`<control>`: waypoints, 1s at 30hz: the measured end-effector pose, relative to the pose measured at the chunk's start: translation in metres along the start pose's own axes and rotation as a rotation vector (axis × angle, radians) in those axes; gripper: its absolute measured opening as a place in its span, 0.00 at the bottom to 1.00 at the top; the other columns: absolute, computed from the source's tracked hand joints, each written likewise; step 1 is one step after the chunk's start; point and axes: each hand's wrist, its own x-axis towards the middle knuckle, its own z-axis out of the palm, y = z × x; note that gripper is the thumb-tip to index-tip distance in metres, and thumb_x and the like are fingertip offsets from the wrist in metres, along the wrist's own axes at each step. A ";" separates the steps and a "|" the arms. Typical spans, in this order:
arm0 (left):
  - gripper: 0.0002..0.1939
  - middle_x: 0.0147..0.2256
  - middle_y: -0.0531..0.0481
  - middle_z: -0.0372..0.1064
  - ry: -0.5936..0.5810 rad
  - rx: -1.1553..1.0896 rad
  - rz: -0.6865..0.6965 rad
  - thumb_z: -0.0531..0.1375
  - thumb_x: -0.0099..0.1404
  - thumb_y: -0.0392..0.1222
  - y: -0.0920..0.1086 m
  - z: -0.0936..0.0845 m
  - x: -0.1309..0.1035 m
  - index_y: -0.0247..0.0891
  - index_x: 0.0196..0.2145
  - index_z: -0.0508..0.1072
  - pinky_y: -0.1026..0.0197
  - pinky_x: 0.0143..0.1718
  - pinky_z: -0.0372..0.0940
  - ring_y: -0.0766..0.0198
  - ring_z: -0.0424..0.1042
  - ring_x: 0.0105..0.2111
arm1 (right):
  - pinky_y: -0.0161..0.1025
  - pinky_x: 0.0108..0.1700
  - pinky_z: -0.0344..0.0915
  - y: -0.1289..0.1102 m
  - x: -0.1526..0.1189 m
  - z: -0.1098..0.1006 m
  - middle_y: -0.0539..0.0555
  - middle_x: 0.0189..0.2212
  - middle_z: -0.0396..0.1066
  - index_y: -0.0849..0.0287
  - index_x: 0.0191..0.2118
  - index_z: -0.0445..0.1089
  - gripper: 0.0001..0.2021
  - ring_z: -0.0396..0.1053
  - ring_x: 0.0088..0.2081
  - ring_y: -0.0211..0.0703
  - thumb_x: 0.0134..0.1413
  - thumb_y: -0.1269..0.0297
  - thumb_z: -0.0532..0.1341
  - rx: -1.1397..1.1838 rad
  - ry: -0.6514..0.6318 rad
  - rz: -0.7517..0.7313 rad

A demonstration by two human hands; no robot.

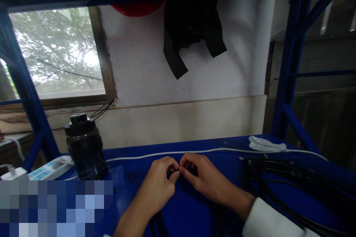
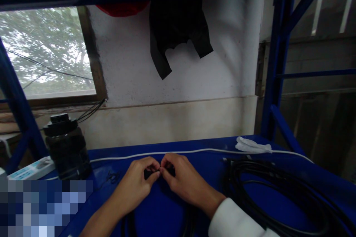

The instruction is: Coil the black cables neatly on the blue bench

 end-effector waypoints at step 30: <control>0.05 0.34 0.47 0.78 0.027 -0.184 -0.074 0.60 0.67 0.37 -0.004 0.004 0.009 0.38 0.35 0.77 0.56 0.42 0.69 0.57 0.77 0.36 | 0.40 0.42 0.64 0.004 -0.002 0.002 0.51 0.37 0.75 0.57 0.41 0.72 0.01 0.72 0.39 0.44 0.66 0.68 0.65 -0.040 -0.005 0.003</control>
